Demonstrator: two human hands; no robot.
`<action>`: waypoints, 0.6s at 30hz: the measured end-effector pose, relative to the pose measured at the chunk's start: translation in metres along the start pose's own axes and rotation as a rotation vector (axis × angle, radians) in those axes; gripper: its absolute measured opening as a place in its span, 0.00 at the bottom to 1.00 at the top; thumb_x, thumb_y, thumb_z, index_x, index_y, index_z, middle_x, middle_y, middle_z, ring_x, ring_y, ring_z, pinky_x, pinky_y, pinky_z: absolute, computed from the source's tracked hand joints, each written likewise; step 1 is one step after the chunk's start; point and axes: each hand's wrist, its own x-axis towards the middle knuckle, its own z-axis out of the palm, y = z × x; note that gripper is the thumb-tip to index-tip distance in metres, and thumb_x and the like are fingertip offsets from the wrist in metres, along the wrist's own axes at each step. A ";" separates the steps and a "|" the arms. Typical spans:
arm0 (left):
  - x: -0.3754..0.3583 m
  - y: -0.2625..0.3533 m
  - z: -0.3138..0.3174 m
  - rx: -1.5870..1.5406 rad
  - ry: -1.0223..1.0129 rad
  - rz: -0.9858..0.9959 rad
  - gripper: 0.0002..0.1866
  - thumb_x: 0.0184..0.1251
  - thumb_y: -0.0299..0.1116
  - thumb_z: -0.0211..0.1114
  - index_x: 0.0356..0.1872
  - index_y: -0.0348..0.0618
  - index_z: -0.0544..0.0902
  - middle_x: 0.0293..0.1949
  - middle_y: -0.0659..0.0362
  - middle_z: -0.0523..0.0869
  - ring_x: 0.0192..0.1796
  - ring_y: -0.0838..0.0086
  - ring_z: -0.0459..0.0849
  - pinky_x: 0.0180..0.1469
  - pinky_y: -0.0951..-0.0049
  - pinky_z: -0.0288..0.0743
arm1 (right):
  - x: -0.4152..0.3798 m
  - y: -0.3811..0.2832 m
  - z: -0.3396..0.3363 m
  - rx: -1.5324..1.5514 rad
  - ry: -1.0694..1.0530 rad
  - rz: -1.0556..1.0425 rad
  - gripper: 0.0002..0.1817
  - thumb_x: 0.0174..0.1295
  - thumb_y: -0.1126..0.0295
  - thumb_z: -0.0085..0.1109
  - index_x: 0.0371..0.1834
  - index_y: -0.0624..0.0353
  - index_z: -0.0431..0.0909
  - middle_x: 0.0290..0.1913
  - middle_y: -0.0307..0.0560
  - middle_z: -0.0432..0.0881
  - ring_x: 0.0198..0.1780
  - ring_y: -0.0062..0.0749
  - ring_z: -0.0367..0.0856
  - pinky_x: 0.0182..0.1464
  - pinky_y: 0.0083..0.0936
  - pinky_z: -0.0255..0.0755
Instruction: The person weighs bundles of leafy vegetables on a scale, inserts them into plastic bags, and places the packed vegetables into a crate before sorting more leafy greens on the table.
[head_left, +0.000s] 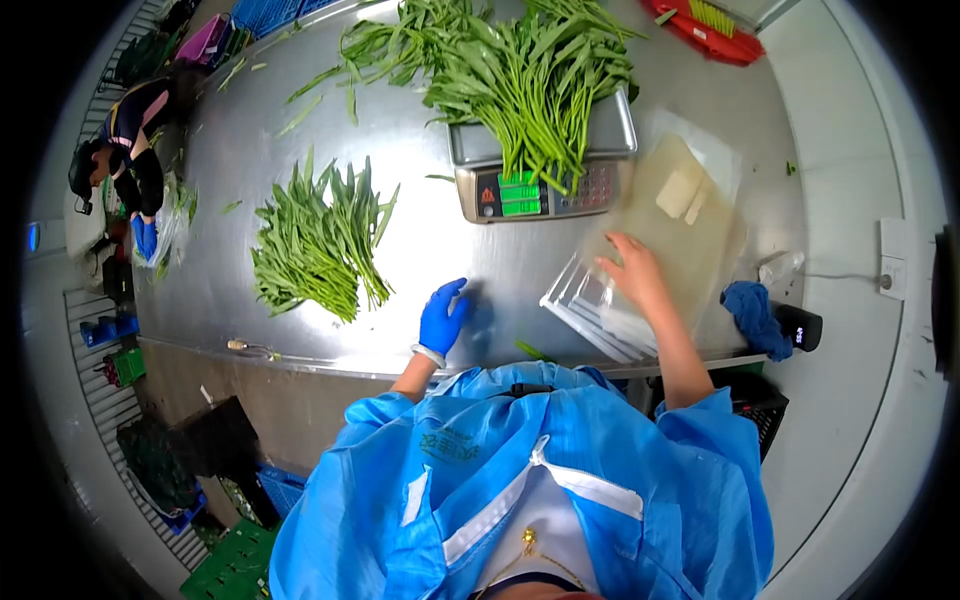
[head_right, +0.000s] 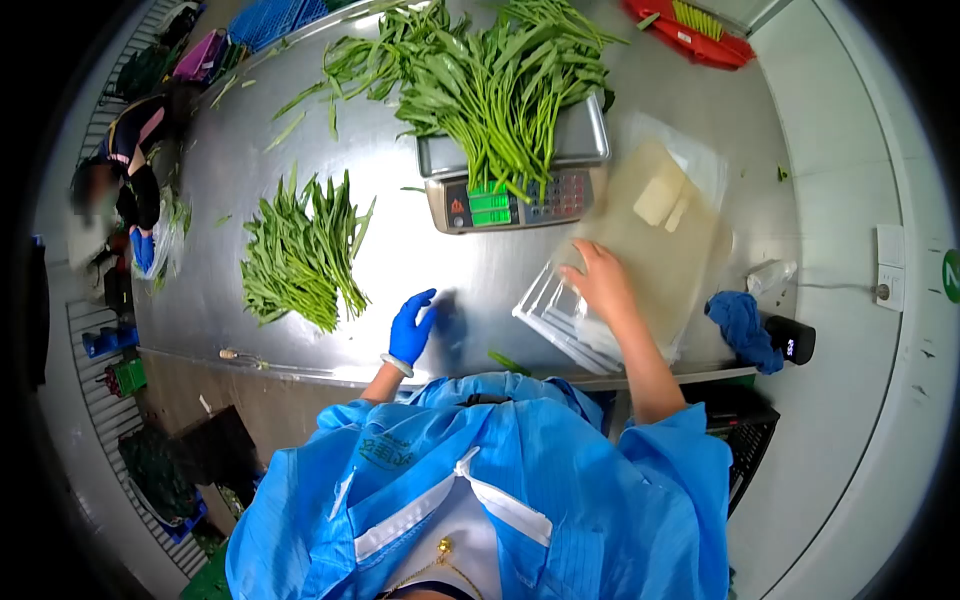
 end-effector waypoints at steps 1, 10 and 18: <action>0.018 0.009 -0.008 -0.015 0.013 0.030 0.17 0.66 0.27 0.62 0.56 0.42 0.80 0.49 0.55 0.85 0.50 0.69 0.83 0.55 0.71 0.75 | 0.017 -0.011 -0.004 0.125 0.048 0.047 0.19 0.61 0.62 0.62 0.52 0.61 0.77 0.45 0.56 0.82 0.42 0.50 0.83 0.46 0.37 0.76; 0.167 0.106 -0.011 -0.236 0.127 0.299 0.15 0.65 0.27 0.62 0.52 0.44 0.82 0.43 0.54 0.86 0.45 0.63 0.85 0.48 0.68 0.76 | 0.194 -0.081 -0.004 0.033 0.180 0.131 0.17 0.58 0.58 0.64 0.37 0.63 0.81 0.39 0.52 0.81 0.39 0.47 0.81 0.42 0.35 0.74; 0.211 0.122 0.005 -0.179 0.179 0.390 0.15 0.61 0.24 0.62 0.50 0.44 0.82 0.44 0.54 0.85 0.43 0.60 0.82 0.46 0.66 0.75 | 0.227 -0.056 -0.019 0.700 -0.088 0.402 0.20 0.61 0.63 0.62 0.47 0.70 0.75 0.36 0.50 0.83 0.33 0.33 0.80 0.38 0.28 0.73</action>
